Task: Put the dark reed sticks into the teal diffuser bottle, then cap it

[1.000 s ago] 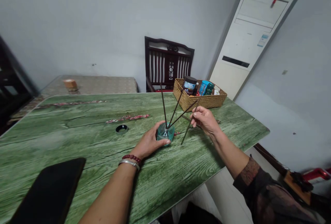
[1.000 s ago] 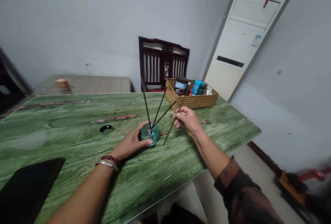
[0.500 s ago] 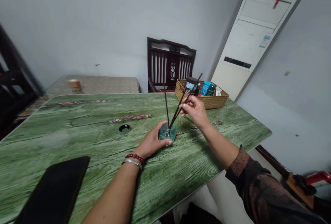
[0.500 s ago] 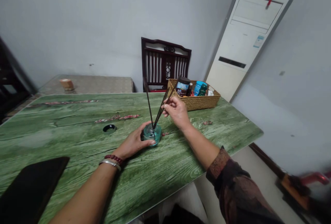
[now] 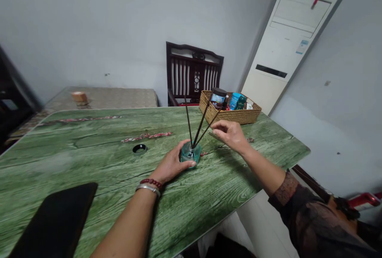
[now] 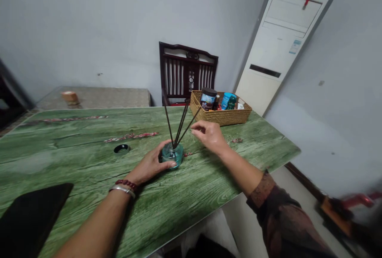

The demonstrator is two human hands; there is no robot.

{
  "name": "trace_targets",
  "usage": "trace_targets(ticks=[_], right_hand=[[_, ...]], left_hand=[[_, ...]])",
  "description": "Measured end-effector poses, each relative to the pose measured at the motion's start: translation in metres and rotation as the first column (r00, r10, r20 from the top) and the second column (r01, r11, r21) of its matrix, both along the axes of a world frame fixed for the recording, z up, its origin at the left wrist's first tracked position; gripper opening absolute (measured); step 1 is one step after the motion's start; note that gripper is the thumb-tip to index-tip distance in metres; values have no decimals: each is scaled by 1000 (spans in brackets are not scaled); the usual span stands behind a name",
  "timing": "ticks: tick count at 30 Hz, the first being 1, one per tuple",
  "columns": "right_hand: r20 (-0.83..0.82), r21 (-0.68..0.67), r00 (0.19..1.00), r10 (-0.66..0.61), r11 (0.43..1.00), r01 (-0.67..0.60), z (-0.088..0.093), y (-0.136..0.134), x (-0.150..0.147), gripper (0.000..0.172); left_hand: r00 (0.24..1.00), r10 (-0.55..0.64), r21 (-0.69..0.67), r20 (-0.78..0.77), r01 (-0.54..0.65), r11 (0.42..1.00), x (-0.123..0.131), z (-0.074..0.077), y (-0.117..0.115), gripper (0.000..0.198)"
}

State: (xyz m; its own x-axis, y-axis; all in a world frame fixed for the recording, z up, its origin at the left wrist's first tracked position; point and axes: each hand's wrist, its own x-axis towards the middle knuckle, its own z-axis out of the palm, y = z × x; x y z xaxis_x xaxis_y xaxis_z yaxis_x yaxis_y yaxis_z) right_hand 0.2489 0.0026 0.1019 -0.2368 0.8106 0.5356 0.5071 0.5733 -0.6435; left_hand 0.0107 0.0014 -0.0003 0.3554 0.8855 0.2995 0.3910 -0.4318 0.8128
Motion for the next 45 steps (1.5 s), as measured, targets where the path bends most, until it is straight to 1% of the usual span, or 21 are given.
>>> trace_targets(ticks=[4,6,7,8,10,11,13,16,18,21,24,31,34,35,37,39,40,41,42,43,45], right_hand=[[36,15,992,-119,993,119,-8,11,39,13],[140,20,970,-197,980,196,-17,18,55,14],[241,13,939,-246,968,250,-23,22,62,15],[361,2,886,-291,950,311,-29,25,68,16],[573,-20,746,-338,905,425,-43,29,76,18],[642,-28,686,-342,884,466,-49,30,79,19],[710,-40,619,-337,857,514,-63,32,82,20],[761,-41,558,-330,834,550,-78,33,81,23],[786,-32,525,-327,827,562,-84,34,79,26],[805,-21,504,-314,833,553,-88,32,73,26],[812,-22,504,-295,846,532,-87,29,68,24],[796,-9,531,-290,872,490,-84,19,55,24],[774,12,550,-314,876,482,-78,20,56,23],[746,22,576,-334,877,481,-74,20,58,22],[613,25,686,-392,877,480,-64,23,63,21],[340,-43,841,-422,886,462,-52,24,66,17],[160,-110,904,-396,903,415,-44,23,67,13],[-25,-182,941,-338,927,328,-37,21,65,11],[-207,-237,943,-261,949,210,-30,18,62,13],[-367,-260,914,-174,962,79,-23,14,57,19],[-576,-223,817,-23,966,-131,-10,3,42,29]], left_hand=[[1000,3,-1,5,-3,1000,-1,0,0,81],[1000,6,7,6,-6,1000,-1,-1,1,81],[1000,8,11,4,-8,1000,-1,-2,2,81],[1000,11,12,1,-11,1000,-1,-2,2,81],[1000,16,6,-12,-16,1000,-1,-2,2,82],[1000,17,2,-18,-17,1000,-2,-2,2,82],[999,17,-6,-27,-18,1000,-2,-1,1,82],[1000,10,-6,-29,-11,1000,-1,0,-1,81],[1000,-1,-5,-31,1,1000,-1,0,-1,81],[1000,-2,1,-25,2,1000,-1,-1,0,81],[1000,15,10,-13,-15,1000,-1,-1,1,79],[1000,12,0,-22,-12,1000,0,1,-1,83],[1000,15,4,-16,-15,1000,-1,0,0,83],[1000,15,7,-14,-15,1000,-1,-1,0,83],[1000,15,10,-11,-15,1000,-1,-2,1,82],[1000,15,11,-5,-15,1000,-1,-2,1,82],[1000,14,10,-4,-14,1000,-1,-2,1,81],[1000,11,8,-4,-11,1000,-1,-2,1,81],[1000,7,5,-7,-7,1000,-1,-2,1,81],[1000,4,3,-12,-4,1000,-1,-1,0,80],[1000,-4,1,-22,4,1000,-1,-1,0,80]])
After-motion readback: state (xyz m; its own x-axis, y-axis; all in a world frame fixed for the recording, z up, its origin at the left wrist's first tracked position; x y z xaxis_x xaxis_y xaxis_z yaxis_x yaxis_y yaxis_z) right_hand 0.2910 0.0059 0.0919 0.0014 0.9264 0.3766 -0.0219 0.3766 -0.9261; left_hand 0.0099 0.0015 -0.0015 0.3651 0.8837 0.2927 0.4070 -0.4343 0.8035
